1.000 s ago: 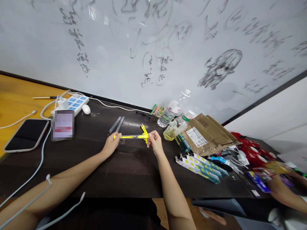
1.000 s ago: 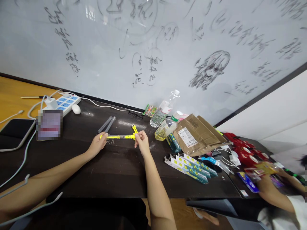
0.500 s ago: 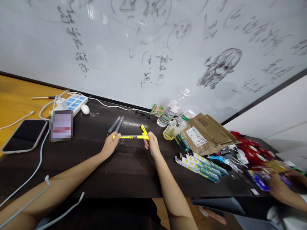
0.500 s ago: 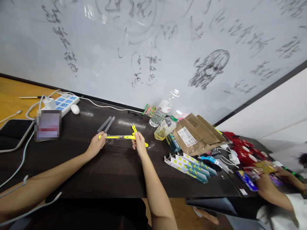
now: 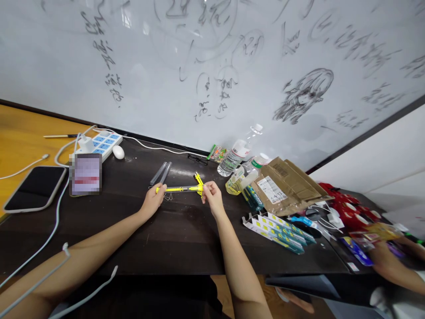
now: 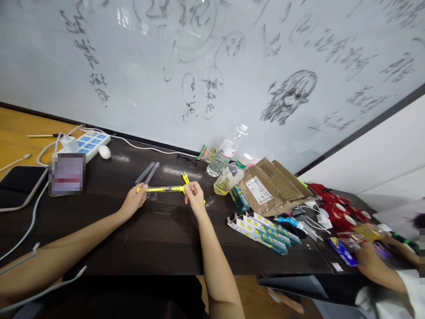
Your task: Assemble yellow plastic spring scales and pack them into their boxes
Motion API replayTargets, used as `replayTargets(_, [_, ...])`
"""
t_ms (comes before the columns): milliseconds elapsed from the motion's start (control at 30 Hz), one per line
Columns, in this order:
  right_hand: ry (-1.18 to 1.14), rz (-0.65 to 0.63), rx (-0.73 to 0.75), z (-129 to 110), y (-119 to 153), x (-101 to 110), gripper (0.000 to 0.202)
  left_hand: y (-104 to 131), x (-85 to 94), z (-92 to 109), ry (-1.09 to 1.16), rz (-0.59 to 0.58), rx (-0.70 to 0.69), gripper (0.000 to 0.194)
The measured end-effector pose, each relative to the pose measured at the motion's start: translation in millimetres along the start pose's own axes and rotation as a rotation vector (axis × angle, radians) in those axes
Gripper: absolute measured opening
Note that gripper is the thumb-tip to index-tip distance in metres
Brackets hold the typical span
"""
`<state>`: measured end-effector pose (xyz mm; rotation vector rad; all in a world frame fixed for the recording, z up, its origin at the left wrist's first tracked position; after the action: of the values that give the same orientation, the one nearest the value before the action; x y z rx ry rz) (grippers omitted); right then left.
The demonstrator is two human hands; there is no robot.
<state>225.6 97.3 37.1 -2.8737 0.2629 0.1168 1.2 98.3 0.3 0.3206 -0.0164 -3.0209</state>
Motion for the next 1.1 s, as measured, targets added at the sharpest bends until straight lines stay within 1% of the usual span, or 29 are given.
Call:
replayTargets(100, [0.02,0.0,0.037,-6.8,-0.4,1.4,0.027,-1.4,-2.7,-2.6,0.013,-0.026,0.01,0.037])
replayTargets(233, [0.022,-0.02,0.066,-12.6,0.9,0.8,0.027,-1.9,-2.4,-7.0,0.028,-0.012,0.056,0.036])
replayTargets(567, [0.056,-0.117,0.083,-10.0,4.8,-4.5,0.027,-2.5,-2.6,-8.1,0.025,-0.013,0.072,0.036])
replayTargets(733, [0.057,-0.091,0.07,-11.0,3.7,-2.4,0.028,-2.7,-2.5,-9.7,0.029,-0.015,0.079,0.038])
replayTargets(900, [0.05,-0.076,0.052,-6.9,3.4,-5.6,0.03,-2.0,-3.5,-12.3,0.007,-0.026,0.085,0.04])
replayTargets(1000, [0.02,-0.058,0.038,-5.2,3.6,-6.1,0.031,-2.6,-5.8,-14.0,-0.022,-0.061,0.08,0.041])
replayTargets(1100, [0.022,-0.041,0.034,-5.7,3.6,-4.7,0.03,-1.7,-9.9,-16.3,-0.055,-0.123,0.094,0.041])
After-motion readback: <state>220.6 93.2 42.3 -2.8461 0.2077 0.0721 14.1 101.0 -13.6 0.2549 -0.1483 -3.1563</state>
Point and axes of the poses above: each hand's wrist, its own y-axis away from the middle knuckle, its own x-axis out of the back of the hand, z = x × y, the point moved 8 cm from there along -y, towards the middle knuckle, and after that the axes turned 9 degrees about z, right-handed, at the moved point
